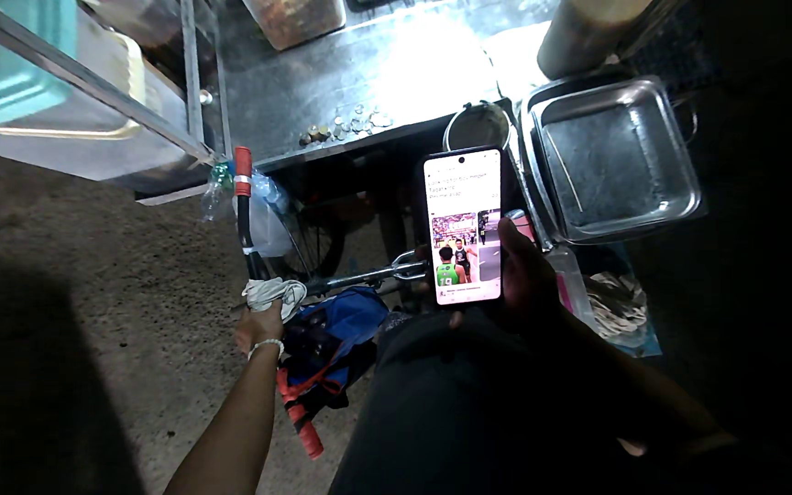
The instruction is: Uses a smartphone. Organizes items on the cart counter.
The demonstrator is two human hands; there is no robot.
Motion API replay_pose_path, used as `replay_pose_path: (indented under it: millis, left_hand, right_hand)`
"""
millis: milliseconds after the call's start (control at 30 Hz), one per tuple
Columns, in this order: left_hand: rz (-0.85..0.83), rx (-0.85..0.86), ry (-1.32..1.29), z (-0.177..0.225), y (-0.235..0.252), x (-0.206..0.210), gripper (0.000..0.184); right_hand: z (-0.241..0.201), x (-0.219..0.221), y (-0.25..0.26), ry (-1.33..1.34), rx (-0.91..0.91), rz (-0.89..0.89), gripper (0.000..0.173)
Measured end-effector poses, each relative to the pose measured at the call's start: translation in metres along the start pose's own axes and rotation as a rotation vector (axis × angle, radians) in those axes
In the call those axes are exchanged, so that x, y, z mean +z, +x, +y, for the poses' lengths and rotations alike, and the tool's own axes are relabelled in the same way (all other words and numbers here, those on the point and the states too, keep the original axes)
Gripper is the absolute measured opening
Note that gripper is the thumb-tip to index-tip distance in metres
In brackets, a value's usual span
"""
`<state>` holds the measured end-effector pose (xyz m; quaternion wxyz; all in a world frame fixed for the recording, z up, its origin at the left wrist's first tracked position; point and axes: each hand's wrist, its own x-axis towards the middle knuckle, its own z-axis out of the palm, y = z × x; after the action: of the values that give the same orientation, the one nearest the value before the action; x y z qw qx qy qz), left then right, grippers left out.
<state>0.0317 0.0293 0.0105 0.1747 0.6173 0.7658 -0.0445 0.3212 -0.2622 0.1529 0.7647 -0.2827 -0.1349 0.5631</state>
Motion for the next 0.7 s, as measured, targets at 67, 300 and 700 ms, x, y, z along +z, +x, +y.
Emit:
replay_pose_path:
  millis: [67, 300, 700]
  left_hand:
    - [-0.002, -0.003, 0.004, 0.000, 0.001, 0.000, 0.072]
    - [-0.010, -0.011, 0.005, 0.000, 0.002, 0.001, 0.073]
    - [-0.014, 0.001, 0.010, 0.001, 0.000, -0.001, 0.073]
  right_hand:
    - [0.000, 0.001, 0.000, 0.003, 0.000, 0.007, 0.059]
    - [0.002, 0.001, 0.000, -0.048, -0.008, 0.026, 0.039]
    - [0.002, 0.010, -0.002, -0.184, -0.061, 0.136, 0.028]
